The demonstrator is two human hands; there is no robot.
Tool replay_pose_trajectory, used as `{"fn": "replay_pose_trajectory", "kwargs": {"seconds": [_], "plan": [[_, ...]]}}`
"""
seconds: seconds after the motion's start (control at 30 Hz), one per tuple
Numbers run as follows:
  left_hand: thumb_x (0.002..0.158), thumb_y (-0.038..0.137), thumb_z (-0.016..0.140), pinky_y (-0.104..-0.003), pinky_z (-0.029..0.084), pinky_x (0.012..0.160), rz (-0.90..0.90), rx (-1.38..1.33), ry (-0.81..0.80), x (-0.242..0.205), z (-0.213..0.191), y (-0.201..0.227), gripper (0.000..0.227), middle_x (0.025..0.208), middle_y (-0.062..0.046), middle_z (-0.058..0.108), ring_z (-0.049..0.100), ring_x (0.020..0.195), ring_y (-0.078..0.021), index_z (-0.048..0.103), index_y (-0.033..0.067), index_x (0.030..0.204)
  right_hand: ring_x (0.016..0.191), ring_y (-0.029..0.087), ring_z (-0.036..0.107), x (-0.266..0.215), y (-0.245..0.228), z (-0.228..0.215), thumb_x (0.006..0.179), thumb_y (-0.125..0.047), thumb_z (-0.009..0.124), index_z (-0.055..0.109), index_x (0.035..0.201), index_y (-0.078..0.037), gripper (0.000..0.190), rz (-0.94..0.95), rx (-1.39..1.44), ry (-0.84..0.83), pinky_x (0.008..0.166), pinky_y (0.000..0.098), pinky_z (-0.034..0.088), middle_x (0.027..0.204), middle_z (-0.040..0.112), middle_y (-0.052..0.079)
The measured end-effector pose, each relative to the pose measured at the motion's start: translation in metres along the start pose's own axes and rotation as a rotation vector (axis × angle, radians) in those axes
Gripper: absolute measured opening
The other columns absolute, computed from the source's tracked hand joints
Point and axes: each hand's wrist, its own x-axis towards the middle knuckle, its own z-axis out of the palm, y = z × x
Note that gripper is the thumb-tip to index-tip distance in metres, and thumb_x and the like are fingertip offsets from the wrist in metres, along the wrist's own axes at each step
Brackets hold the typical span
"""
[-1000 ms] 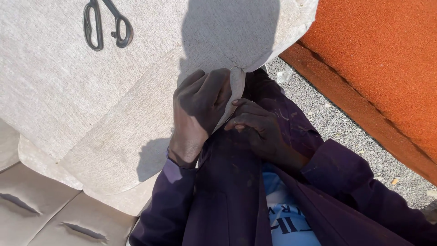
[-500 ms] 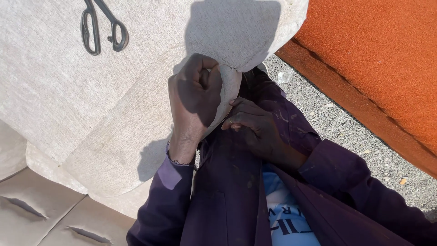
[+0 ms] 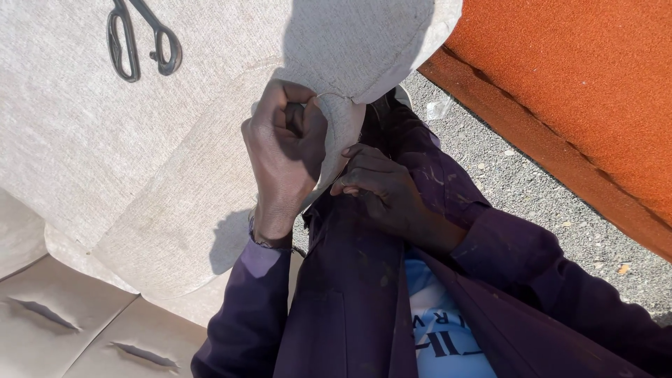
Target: Hand-sewing a seam on a piece of furniture upholstery using a curved needle and thread
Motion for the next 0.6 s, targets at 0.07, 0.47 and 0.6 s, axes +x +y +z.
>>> {"fn": "replay_pose_trajectory", "kwargs": {"seconds": [0.07,0.47,0.6], "plan": [[0.114,-0.013,0.075,-0.031,0.051,0.067,0.002,-0.013,-0.002,0.000,0.000,0.003,0.012,0.055,-0.003,0.055,0.060,0.057,-0.0128,0.081,-0.0036,0.119,0.111,0.032,0.083,-0.004,0.011,0.000,0.128,-0.003,0.074,0.085,0.131,0.015,0.021,-0.036,-0.035,0.007,0.137,0.0582,0.060,0.114,0.087,0.019],[0.107,-0.006,0.068,-0.030,0.042,0.071,-0.312,0.024,-0.127,0.032,-0.015,-0.010,0.029,0.084,0.006,0.060,0.049,0.078,-0.0076,0.070,0.0179,0.090,0.117,0.033,0.080,-0.004,0.019,0.001,0.133,-0.007,0.061,0.088,0.122,-0.004,0.029,-0.158,-0.307,-0.046,0.139,0.0606,0.059,0.118,0.090,0.007],[0.108,-0.012,0.079,-0.033,0.063,0.080,-0.303,0.117,-0.369,0.055,-0.024,-0.030,0.036,0.100,0.001,0.083,0.076,0.089,-0.0135,0.075,0.0164,0.086,0.105,0.029,0.077,0.001,0.015,0.004,0.130,0.000,0.058,0.086,0.120,-0.002,0.030,-0.180,-0.281,-0.054,0.137,0.0601,0.060,0.114,0.087,0.009]]}}
